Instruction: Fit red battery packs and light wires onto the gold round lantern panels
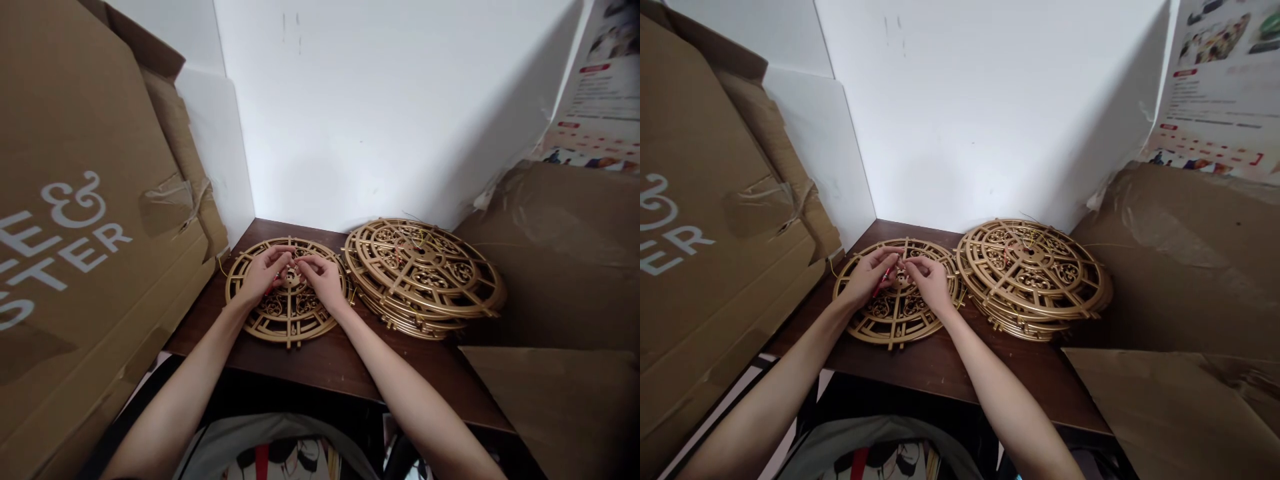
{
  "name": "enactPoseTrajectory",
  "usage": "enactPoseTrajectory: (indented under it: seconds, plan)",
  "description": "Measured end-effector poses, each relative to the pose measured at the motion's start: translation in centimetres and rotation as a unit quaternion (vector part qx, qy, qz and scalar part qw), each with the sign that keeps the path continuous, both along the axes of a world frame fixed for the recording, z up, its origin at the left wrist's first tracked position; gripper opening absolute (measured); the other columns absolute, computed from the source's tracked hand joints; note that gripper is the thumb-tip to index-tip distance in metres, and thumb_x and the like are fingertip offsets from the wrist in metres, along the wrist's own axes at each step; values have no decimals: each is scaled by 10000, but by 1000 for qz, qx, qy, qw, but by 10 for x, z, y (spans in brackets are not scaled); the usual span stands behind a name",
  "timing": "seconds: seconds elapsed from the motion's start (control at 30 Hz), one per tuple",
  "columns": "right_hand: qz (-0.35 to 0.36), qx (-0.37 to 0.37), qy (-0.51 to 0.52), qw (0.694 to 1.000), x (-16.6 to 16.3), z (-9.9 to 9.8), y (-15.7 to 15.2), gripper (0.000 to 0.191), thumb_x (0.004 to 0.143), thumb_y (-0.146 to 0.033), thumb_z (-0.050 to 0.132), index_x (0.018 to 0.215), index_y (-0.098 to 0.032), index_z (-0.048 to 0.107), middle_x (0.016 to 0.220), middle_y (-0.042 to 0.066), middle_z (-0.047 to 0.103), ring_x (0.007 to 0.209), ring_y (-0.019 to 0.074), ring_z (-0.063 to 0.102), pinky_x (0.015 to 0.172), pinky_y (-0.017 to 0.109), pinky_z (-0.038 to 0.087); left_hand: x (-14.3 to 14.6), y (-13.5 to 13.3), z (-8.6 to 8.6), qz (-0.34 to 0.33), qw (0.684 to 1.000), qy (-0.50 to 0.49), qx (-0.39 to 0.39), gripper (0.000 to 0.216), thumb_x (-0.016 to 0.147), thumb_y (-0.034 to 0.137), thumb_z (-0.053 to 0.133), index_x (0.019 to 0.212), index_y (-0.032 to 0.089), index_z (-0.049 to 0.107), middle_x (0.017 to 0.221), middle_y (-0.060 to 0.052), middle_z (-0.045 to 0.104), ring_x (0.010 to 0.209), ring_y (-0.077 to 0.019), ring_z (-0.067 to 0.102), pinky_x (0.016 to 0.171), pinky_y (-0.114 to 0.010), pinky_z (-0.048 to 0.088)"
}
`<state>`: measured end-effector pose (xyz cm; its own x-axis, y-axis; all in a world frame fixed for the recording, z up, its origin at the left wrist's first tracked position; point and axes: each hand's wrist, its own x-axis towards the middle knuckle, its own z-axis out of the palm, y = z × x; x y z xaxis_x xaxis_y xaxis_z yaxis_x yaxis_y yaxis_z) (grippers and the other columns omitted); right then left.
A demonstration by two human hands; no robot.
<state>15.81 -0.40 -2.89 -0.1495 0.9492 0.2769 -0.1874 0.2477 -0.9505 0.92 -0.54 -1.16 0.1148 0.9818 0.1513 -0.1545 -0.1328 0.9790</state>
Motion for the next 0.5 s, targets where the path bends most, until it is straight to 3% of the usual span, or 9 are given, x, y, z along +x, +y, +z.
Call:
enactPoseTrajectory:
  seconds: [0.1,0.2,0.27,0.4,0.5]
  plan:
    - [-16,7,5,1000,-1,-2,-1,250,744,-417,679,854,-192,688,630,-5,664,529,131,596,517,247,487,1,-2,0,-4,998,62,16,412,708,374,748,1038,159,625,759,1,624,539,-67,505,413,-153,357]
    - [-32,13,8,999,-3,1,1,220,737,-388,686,847,-198,682,655,-2,676,560,142,614,547,262,516,2,-1,0,-31,991,121,51,422,673,362,775,1016,154,645,856,-40,693,726,-147,633,621,-244,504]
    - [-61,6,5,998,-3,10,0,211,739,-370,682,852,-191,676,674,8,682,585,151,625,569,274,532,1,1,-2,-51,987,138,64,415,686,376,759,1018,151,654,870,-55,709,804,-187,658,719,-299,517]
    - [-159,23,18,987,4,41,-32,236,767,-325,663,963,-194,653,835,46,708,702,165,663,655,293,554,0,3,-7,-46,983,165,63,388,761,381,676,1064,142,635,726,-24,676,650,-154,615,606,-264,468]
    - [-23,50,-42,998,14,55,-87,221,785,-371,674,973,-255,684,907,38,715,773,187,676,670,321,562,0,5,-9,-18,978,195,75,338,771,345,651,1041,143,631,621,22,602,548,-119,535,538,-231,405]
